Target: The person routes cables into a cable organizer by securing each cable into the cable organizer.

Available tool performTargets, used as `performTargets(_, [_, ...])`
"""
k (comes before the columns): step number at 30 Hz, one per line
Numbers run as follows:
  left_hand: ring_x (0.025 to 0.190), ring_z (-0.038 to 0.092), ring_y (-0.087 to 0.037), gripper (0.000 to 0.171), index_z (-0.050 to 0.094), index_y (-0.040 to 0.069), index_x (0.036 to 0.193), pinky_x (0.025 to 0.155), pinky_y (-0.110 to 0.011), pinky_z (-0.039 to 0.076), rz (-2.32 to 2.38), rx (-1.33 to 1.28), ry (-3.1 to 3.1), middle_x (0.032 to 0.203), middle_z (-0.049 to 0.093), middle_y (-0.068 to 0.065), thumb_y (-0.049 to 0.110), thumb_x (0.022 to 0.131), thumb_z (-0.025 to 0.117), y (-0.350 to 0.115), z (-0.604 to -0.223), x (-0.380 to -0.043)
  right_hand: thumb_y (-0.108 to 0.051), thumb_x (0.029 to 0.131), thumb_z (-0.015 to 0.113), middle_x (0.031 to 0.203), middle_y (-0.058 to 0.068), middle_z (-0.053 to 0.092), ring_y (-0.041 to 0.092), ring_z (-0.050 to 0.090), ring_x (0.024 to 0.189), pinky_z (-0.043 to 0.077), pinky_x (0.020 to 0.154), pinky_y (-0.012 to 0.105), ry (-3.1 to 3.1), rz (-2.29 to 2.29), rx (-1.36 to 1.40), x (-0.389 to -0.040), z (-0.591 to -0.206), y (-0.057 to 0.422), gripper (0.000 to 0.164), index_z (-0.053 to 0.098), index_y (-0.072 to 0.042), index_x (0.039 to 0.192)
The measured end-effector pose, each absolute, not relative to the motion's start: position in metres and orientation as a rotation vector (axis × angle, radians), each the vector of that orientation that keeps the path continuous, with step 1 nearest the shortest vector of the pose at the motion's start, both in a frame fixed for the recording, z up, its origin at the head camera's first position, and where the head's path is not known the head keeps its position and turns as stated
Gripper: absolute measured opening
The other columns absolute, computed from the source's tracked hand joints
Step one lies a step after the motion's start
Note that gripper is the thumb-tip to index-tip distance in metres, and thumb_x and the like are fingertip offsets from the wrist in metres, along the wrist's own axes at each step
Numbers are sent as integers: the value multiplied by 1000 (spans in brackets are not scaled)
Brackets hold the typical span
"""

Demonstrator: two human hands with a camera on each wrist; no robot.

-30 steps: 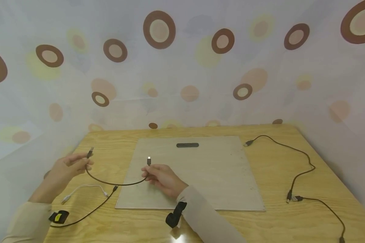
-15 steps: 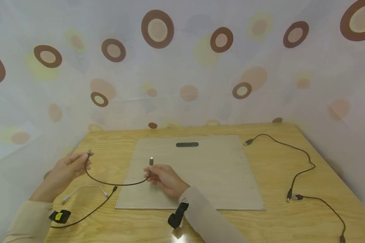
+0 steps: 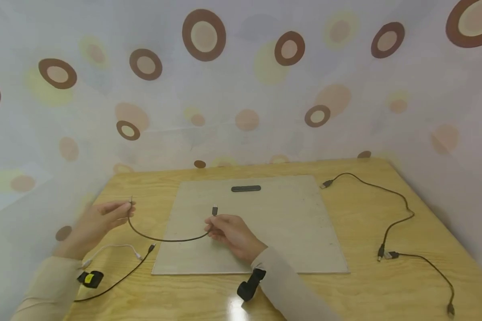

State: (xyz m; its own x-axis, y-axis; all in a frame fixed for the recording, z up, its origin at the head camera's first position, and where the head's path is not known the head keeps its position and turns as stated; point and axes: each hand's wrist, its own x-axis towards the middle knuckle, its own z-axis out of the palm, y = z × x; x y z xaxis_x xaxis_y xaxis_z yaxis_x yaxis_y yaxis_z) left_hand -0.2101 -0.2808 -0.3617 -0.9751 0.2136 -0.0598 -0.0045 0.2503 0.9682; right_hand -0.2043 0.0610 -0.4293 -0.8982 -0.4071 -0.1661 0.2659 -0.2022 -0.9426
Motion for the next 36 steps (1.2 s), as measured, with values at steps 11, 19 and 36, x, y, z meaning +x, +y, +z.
performTargets(11, [99, 62, -10, 51, 55, -4, 128, 94, -29, 49, 1703, 251, 2363, 108, 65, 2, 33, 94, 62, -257, -363, -231, -7, 98, 54, 92, 4, 64, 8, 64, 82, 54, 76, 19, 1760, -2204, -154, -192, -426, 91, 36, 45, 17, 123])
performTargets(19, [104, 59, -11, 53, 53, -4, 132, 103, -47, 41, 1616, 288, 2384, 124, 60, -7, 33, 94, 62, -237, -361, -243, -10, 96, 58, 99, 10, 64, 10, 65, 85, 54, 83, 25, 1778, -2218, -95, -180, -421, 116, 27, 52, 13, 111])
performTargets(36, [108, 58, -27, 38, 59, -4, 118, 104, -47, 41, 1592, 297, 2340, 123, 59, -13, 26, 93, 64, -178, -375, -286, -1, 94, 57, 94, 7, 66, 11, 67, 85, 54, 81, 24, 1822, -2284, 36, -160, -424, 168, 44, 37, 14, 131])
